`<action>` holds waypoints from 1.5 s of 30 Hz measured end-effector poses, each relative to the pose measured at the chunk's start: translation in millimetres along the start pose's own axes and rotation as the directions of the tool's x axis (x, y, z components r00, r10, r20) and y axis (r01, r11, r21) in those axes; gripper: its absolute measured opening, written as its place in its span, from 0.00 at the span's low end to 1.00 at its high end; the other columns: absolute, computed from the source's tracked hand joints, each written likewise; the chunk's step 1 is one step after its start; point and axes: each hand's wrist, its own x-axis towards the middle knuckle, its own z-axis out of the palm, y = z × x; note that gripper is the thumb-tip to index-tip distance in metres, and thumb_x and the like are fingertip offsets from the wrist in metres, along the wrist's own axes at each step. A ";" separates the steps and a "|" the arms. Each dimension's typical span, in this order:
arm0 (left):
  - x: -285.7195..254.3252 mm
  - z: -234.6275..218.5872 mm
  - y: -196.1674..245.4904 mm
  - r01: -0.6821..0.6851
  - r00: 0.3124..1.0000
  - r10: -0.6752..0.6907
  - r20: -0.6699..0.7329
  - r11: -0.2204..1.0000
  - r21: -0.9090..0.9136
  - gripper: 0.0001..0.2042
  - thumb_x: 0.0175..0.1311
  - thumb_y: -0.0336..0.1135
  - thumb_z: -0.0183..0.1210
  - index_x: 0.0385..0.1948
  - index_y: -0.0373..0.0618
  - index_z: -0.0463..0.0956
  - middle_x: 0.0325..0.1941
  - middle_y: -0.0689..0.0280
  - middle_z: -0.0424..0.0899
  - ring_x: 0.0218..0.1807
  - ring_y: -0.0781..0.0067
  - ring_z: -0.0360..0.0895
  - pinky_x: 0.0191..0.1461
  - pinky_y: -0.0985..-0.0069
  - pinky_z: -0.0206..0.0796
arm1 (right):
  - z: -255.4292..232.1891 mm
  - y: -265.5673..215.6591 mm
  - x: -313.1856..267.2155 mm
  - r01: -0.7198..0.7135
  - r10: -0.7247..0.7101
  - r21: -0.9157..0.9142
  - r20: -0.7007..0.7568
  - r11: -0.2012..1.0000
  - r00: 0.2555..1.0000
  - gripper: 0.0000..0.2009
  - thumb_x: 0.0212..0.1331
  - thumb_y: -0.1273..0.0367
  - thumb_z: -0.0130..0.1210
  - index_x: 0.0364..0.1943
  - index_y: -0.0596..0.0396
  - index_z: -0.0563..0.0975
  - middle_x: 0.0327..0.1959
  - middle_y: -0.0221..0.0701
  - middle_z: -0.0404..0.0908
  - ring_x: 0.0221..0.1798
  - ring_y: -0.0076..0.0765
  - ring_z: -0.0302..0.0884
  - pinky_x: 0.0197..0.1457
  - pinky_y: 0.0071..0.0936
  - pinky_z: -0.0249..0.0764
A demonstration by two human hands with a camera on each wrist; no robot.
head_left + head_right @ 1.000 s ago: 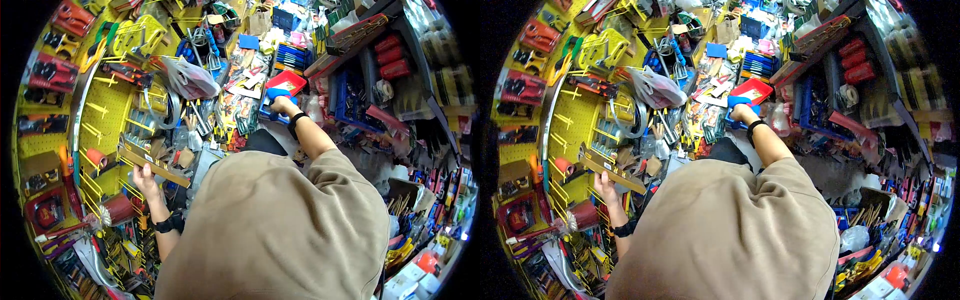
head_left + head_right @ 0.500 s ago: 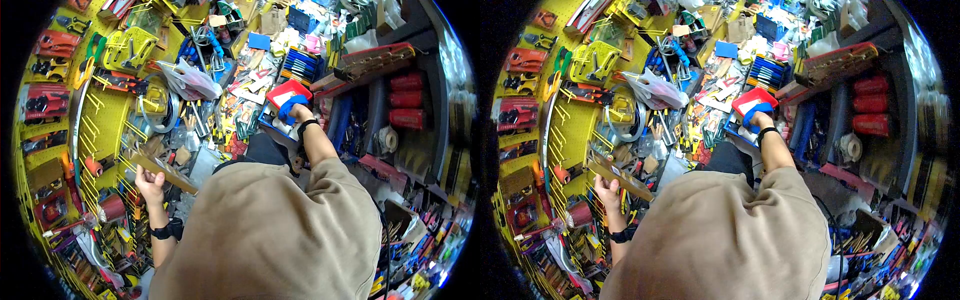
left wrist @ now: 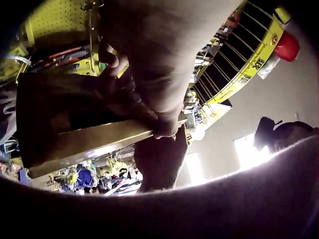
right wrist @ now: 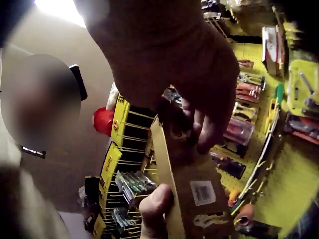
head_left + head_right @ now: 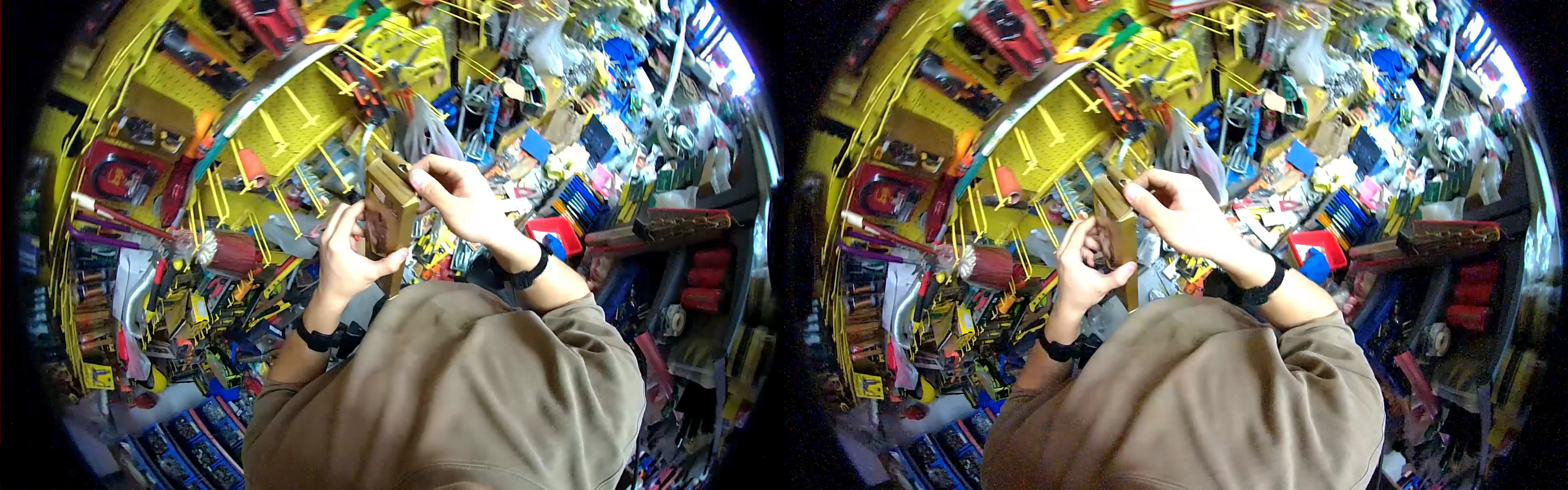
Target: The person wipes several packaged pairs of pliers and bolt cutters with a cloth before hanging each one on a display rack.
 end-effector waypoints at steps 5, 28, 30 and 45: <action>-6.8 -61.8 -33.2 -0.064 0.993 0.074 -0.090 0.991 0.116 0.40 0.33 0.43 0.79 0.51 0.31 0.73 0.44 0.60 0.78 0.31 0.75 0.75 0.30 0.79 0.68 | 68.5 -10.9 22.8 0.033 -0.033 -0.003 -0.050 0.999 0.998 0.13 0.69 0.63 0.56 0.35 0.59 0.80 0.23 0.21 0.78 0.23 0.12 0.72 0.26 0.15 0.68; -2.1 -224.6 -63.9 -0.156 0.765 0.337 -0.549 0.924 0.350 0.37 0.36 0.51 0.79 0.48 0.42 0.71 0.39 0.56 0.79 0.39 0.53 0.80 0.42 0.60 0.73 | 256.3 -113.2 92.0 0.509 -0.542 -0.326 -0.013 0.797 0.841 0.11 0.67 0.69 0.56 0.43 0.66 0.81 0.27 0.36 0.86 0.31 0.19 0.81 0.34 0.20 0.76; -1.0 -233.6 -68.8 -0.209 0.776 0.283 -0.564 0.959 0.193 0.36 0.40 0.47 0.79 0.52 0.41 0.71 0.39 0.58 0.79 0.39 0.57 0.80 0.42 0.63 0.73 | 253.5 -128.9 107.5 0.551 -0.578 -0.373 0.046 0.746 0.814 0.11 0.68 0.68 0.56 0.42 0.65 0.82 0.27 0.34 0.86 0.31 0.19 0.79 0.35 0.21 0.75; 0.8 -239.1 -127.6 -0.113 0.898 -0.136 -0.419 0.848 -0.517 0.15 0.67 0.34 0.62 0.47 0.34 0.71 0.36 0.62 0.84 0.32 0.79 0.81 0.34 0.81 0.74 | 313.0 -173.4 228.2 0.747 -0.738 -0.156 0.119 0.646 0.664 0.12 0.70 0.67 0.52 0.47 0.65 0.78 0.33 0.34 0.85 0.36 0.21 0.80 0.41 0.21 0.76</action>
